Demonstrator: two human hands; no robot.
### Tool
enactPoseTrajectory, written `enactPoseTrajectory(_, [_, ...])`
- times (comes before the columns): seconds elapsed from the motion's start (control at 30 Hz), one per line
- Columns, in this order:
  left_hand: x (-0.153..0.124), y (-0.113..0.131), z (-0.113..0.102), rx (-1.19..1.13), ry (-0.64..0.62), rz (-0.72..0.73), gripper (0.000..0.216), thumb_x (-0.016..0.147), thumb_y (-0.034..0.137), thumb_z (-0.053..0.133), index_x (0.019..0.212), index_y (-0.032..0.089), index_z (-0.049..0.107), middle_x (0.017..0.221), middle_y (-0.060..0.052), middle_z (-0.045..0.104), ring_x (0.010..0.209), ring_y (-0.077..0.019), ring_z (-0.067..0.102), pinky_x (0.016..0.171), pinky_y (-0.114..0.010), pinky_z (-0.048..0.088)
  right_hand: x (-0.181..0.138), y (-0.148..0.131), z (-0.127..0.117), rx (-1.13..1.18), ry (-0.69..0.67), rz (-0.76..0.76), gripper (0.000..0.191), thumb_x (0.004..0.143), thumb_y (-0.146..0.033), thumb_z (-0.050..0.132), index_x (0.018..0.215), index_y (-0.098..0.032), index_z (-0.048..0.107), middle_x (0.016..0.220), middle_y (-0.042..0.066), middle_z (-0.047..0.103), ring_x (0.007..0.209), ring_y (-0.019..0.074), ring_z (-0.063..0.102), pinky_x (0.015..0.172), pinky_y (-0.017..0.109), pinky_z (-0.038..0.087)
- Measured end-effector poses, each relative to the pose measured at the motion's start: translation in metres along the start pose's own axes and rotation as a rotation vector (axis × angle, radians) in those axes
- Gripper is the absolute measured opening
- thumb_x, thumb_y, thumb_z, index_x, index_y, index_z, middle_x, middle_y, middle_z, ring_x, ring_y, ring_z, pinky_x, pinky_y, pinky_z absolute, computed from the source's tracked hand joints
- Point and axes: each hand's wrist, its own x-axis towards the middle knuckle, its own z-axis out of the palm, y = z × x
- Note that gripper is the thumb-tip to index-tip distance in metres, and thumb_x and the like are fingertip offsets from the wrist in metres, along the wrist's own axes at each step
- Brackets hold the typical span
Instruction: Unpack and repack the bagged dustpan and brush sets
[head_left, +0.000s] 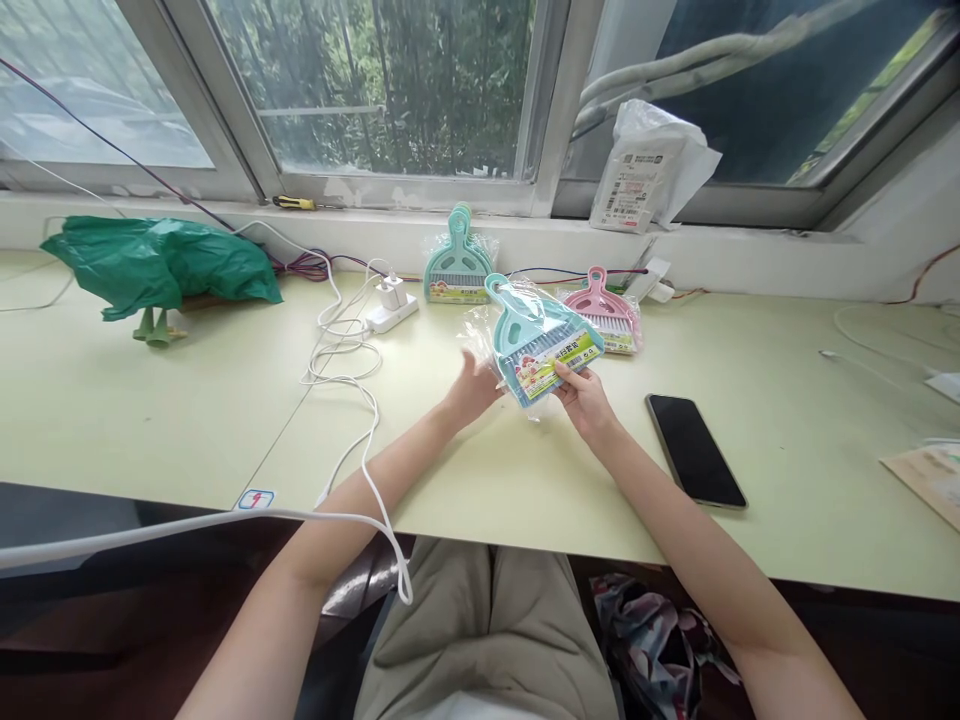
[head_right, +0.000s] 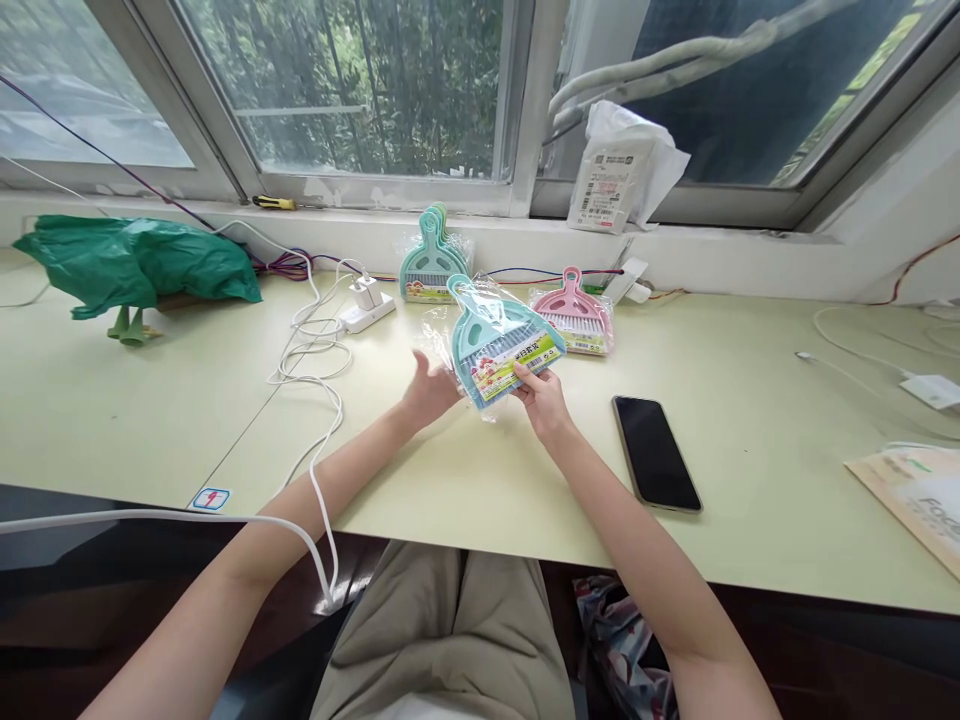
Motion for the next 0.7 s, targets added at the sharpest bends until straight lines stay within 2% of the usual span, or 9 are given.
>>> enactPoseTrajectory(0.1, [0.0,0.015,-0.009,-0.091,0.103,0.096,0.091,0.07,0.089,0.026,0.116,0.02,0.063,0.124,-0.012,0.064,0.127,-0.0302,0.049,0.102,-0.044,0.041,-0.001,-0.003,0.001,-0.017,-0.035,0.007,0.032,0.063,-0.034,0.081,0.088,-0.02,0.068,0.096,0.003,0.074,0.088,0.0197,0.07,0.079,0.032,0.057])
enactPoseTrajectory(0.23, [-0.001,0.032,-0.021,-0.095,0.213,0.193,0.096,0.073,0.087,0.013,0.123,0.02,0.059,0.125,-0.011,0.063,0.126,-0.0277,0.051,0.1,-0.042,0.044,-0.008,-0.002,0.009,-0.047,-0.099,0.054,0.034,0.061,-0.036,0.082,0.087,-0.019,0.069,0.093,0.004,0.074,0.084,0.0203,0.07,0.075,0.032,0.057])
enactPoseTrajectory(0.33, [-0.002,0.034,-0.028,-0.075,0.201,0.154,0.092,0.074,0.086,0.018,0.125,0.021,0.057,0.118,-0.011,0.066,0.122,-0.0285,0.055,0.099,-0.044,0.046,-0.014,0.002,0.015,-0.074,-0.182,0.104,0.035,0.059,-0.036,0.083,0.086,-0.018,0.07,0.09,0.004,0.075,0.081,0.0209,0.07,0.07,0.032,0.057])
enactPoseTrajectory(0.43, [-0.003,0.028,-0.032,-0.087,0.21,0.046,0.086,0.076,0.084,0.025,0.124,0.02,0.058,0.111,-0.012,0.069,0.115,-0.031,0.06,0.098,-0.048,0.046,-0.018,0.005,0.019,-0.112,-0.264,0.143,0.035,0.058,-0.035,0.084,0.086,-0.018,0.071,0.09,0.005,0.074,0.081,0.0219,0.069,0.068,0.032,0.057])
enactPoseTrajectory(0.53, [-0.002,0.021,-0.032,-0.102,0.236,-0.033,0.087,0.075,0.084,0.027,0.12,0.017,0.06,0.105,-0.014,0.07,0.112,-0.0338,0.06,0.098,-0.05,0.046,-0.02,0.006,0.019,-0.129,-0.288,0.146,0.035,0.059,-0.036,0.083,0.087,-0.018,0.072,0.092,0.006,0.074,0.083,0.0225,0.069,0.068,0.032,0.057])
enactPoseTrajectory(0.7, [-0.004,0.017,-0.022,-0.055,0.202,0.081,0.096,0.069,0.09,0.023,0.12,0.017,0.058,0.107,-0.014,0.069,0.117,-0.036,0.056,0.099,-0.054,0.043,-0.018,0.005,0.019,-0.115,-0.25,0.144,0.036,0.058,-0.036,0.083,0.087,-0.018,0.071,0.093,0.006,0.074,0.084,0.0232,0.069,0.069,0.033,0.057])
